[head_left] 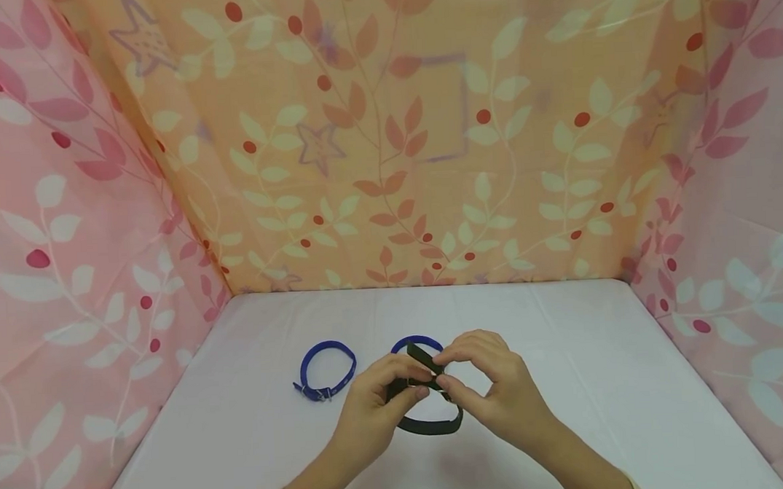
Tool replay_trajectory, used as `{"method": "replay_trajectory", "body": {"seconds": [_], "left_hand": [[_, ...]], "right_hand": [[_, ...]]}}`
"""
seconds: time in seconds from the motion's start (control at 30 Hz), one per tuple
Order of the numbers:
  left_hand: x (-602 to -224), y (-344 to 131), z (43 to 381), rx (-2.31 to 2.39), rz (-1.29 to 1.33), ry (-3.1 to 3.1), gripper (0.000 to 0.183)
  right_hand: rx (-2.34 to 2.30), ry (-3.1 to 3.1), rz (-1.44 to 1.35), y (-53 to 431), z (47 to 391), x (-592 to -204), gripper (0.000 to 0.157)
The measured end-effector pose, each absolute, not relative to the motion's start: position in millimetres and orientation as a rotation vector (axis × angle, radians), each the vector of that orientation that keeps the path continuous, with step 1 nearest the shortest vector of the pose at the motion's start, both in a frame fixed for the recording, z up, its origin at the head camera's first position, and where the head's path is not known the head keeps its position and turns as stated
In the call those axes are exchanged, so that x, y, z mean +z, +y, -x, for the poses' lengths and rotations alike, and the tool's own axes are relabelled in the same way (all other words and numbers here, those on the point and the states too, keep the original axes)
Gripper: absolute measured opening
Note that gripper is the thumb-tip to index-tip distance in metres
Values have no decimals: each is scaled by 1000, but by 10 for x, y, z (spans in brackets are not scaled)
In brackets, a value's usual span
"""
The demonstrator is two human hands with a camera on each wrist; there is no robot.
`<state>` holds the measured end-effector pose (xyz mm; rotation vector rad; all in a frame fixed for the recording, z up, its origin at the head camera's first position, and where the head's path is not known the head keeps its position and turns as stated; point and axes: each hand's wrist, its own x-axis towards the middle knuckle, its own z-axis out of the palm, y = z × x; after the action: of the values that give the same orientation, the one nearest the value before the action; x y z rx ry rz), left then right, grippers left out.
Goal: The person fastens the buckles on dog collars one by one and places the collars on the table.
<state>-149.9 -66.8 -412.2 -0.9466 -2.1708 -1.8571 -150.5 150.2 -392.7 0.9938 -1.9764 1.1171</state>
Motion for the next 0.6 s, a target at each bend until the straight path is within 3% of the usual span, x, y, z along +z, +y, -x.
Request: {"method": "replay_trajectory", "body": {"seconds": [0.6], "left_hand": [[-4081,-685,1497,-1949,765,-2364,27]], "right_hand": [[1101,-1975,-998,1507,1490,-3910,38]]}}
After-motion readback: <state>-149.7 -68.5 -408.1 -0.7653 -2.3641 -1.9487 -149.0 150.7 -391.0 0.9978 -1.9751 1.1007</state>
